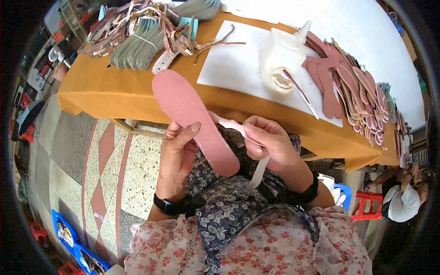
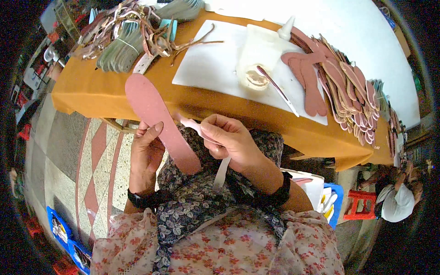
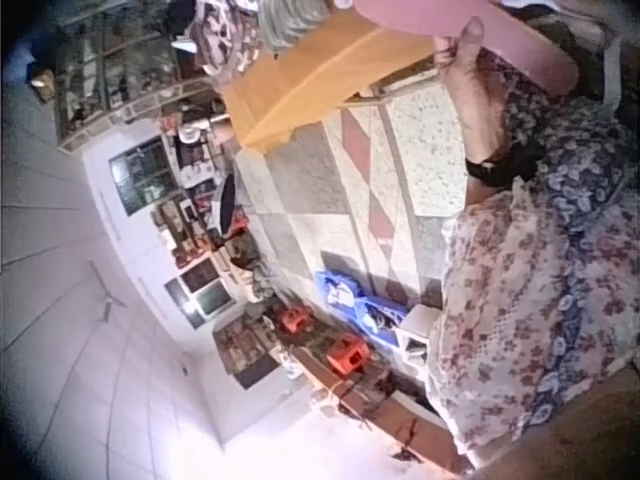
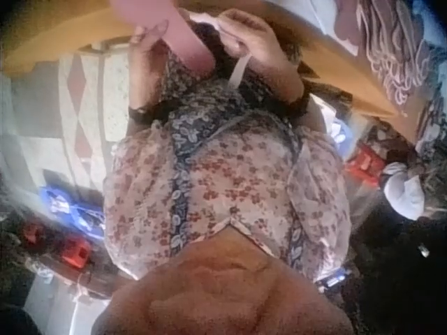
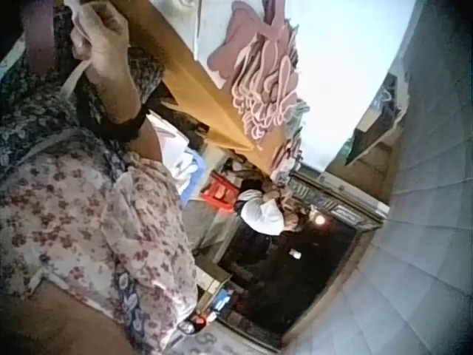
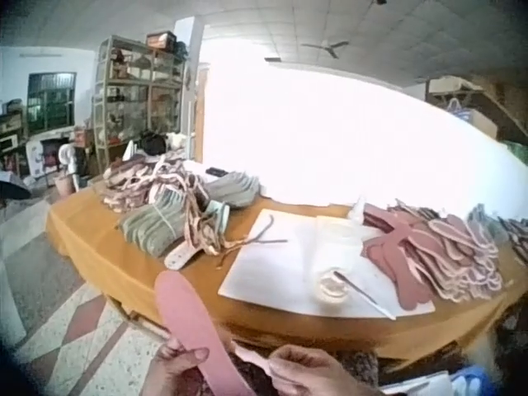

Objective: The recorder is applying glue to the edges and surfaces of shoe soles using a brush.

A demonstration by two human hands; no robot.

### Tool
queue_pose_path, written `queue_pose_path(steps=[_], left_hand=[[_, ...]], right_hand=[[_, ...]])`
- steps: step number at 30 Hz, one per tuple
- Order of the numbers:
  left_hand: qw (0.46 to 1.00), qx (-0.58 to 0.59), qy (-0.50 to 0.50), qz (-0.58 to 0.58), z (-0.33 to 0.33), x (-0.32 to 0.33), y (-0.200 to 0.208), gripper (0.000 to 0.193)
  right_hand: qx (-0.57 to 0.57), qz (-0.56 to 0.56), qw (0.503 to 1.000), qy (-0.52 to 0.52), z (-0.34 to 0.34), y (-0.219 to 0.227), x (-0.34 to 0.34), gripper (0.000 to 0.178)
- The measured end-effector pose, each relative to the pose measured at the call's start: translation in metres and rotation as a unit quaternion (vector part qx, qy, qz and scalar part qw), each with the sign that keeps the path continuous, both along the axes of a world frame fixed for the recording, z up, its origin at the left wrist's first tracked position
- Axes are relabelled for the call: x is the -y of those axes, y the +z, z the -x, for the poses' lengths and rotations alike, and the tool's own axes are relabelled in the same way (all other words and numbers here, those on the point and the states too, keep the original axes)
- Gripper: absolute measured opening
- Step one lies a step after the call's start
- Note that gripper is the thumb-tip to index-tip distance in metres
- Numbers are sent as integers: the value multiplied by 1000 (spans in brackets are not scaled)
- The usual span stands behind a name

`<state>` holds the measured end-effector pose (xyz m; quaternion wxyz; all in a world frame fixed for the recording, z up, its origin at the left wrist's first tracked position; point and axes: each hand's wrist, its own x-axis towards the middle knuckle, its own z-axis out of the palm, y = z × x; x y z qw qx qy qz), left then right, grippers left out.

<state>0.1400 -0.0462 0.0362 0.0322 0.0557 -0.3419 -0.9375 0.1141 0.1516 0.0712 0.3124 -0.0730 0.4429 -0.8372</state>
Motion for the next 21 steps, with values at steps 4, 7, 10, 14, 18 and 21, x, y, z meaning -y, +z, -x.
queue_pose_path(steps=[4, 7, 10, 14, 18, 21], left_hand=[[1000, -6, -24, -4, -1, -6, -1, 24], [999, 2, -48, -1, 0, -12, -4, 25], [996, 24, -87, -4, -1, -16, -5, 24], [996, 11, -89, -3, -1, -18, -4, 25], [998, 9, -51, -35, 1, -13, -11, 25], [999, -6, -28, -43, 3, -13, -8, 25]], right_hand=[[5, -5, 1000, 19, -7, -2, -11, 16], [24, 1, 1000, 17, -8, -3, -18, 16], [27, -7, 1000, 14, -10, -2, -21, 15], [-21, -92, 996, -5, -14, 1, -22, 13], [-61, -130, 989, -32, -15, -2, -27, 13], [-95, -142, 983, -72, -13, -4, -31, 11]])
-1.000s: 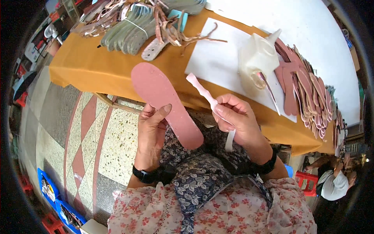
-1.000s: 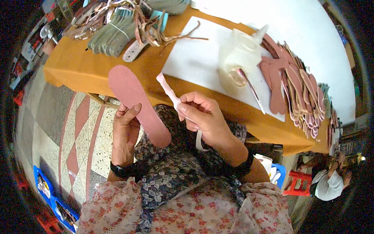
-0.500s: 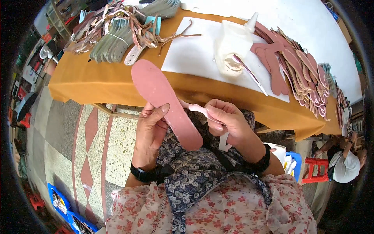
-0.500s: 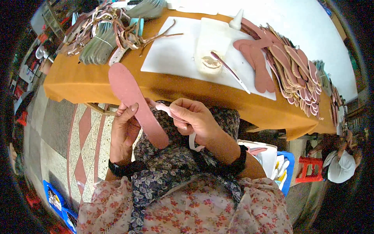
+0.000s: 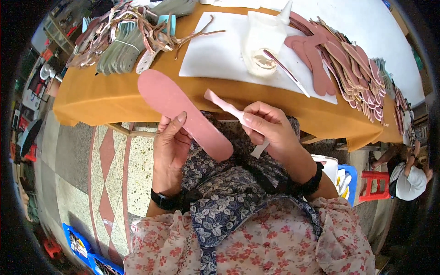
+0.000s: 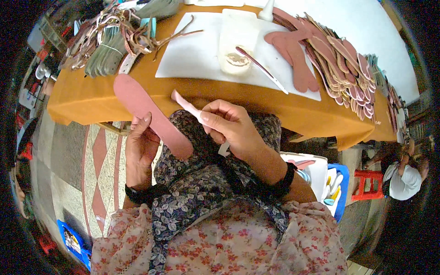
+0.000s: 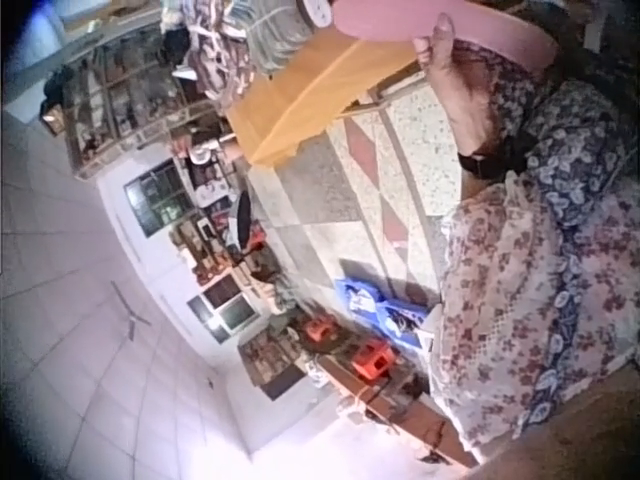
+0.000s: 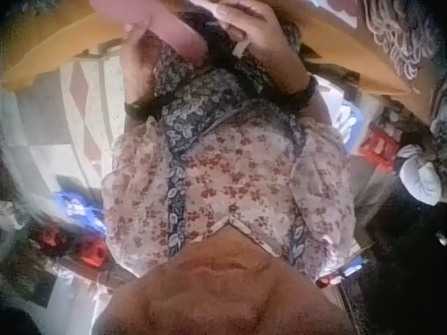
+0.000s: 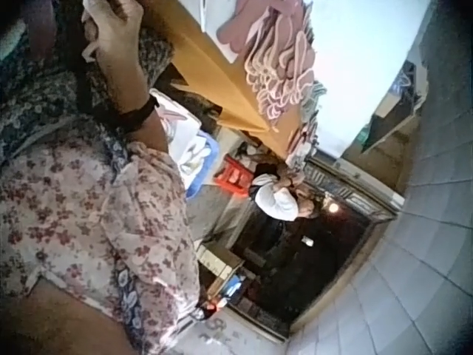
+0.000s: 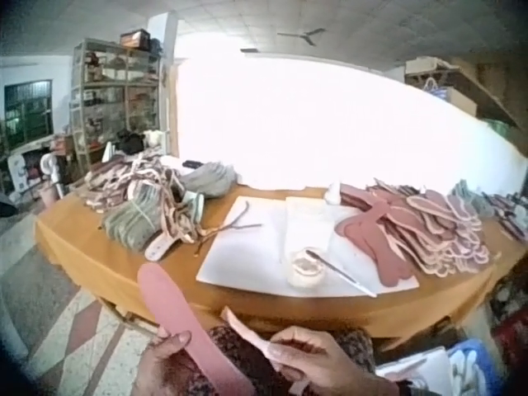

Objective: The recorder is applying glue to the edges and surfaces of shoe soles using a brush.

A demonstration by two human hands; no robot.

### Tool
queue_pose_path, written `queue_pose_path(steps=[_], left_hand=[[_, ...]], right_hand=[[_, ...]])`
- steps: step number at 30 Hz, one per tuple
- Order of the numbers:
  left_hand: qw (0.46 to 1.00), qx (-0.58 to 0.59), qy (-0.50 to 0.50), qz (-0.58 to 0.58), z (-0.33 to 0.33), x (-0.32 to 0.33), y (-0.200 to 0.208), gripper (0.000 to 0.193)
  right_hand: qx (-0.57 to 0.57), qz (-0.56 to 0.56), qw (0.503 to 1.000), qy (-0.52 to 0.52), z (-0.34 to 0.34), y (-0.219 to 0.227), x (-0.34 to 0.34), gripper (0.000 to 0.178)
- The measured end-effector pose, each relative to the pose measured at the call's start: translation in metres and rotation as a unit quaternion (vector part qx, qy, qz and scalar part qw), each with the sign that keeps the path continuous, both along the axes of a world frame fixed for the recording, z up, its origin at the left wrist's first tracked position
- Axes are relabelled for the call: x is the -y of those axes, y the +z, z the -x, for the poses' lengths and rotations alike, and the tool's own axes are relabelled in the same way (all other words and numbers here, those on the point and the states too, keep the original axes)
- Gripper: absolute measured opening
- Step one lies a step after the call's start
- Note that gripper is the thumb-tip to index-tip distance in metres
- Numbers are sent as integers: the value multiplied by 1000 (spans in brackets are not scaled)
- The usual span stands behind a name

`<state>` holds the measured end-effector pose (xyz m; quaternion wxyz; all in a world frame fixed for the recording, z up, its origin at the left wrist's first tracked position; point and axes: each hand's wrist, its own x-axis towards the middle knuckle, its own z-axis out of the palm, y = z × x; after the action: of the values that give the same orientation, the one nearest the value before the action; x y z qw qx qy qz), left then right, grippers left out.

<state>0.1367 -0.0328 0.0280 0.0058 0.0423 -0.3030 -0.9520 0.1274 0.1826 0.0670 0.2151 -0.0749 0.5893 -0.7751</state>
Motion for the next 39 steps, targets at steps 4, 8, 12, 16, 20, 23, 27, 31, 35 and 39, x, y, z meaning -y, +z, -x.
queue_pose_path(steps=[4, 8, 12, 16, 20, 23, 27, 31, 35, 39], left_hand=[[999, 27, 28, -5, 5, -1, -5, 25], [998, 36, 44, -3, 11, -4, -10, 25], [998, 41, 46, 17, 17, -6, -25, 33], [997, 56, 46, -8, 22, -15, -22, 28], [996, 74, 47, -10, 27, -20, -22, 31], [995, 84, 49, -9, 29, -18, -26, 33], [996, 82, 45, 0, 32, -17, -33, 33], [995, 85, 50, 1, 34, -23, -25, 33], [995, 90, 49, 5, 34, -27, -21, 32], [994, 95, 44, 16, 34, -25, -26, 31]], right_hand=[[-6, 60, 998, -30, 2, -2, -8, 12], [37, 123, 991, -25, 3, 2, -11, 12], [44, 182, 982, -7, -2, -1, -7, 12], [78, 98, 991, -38, 8, -11, -4, 15], [118, 70, 988, -70, 9, -23, -4, 18], [130, 75, 986, -70, 11, -24, -3, 19], [129, 86, 987, -37, 15, -27, -6, 14], [143, 120, 981, -62, 16, -34, -5, 16], [140, 152, 976, -65, 16, -40, -4, 14], [119, 142, 980, -77, 15, -39, -3, 13]])
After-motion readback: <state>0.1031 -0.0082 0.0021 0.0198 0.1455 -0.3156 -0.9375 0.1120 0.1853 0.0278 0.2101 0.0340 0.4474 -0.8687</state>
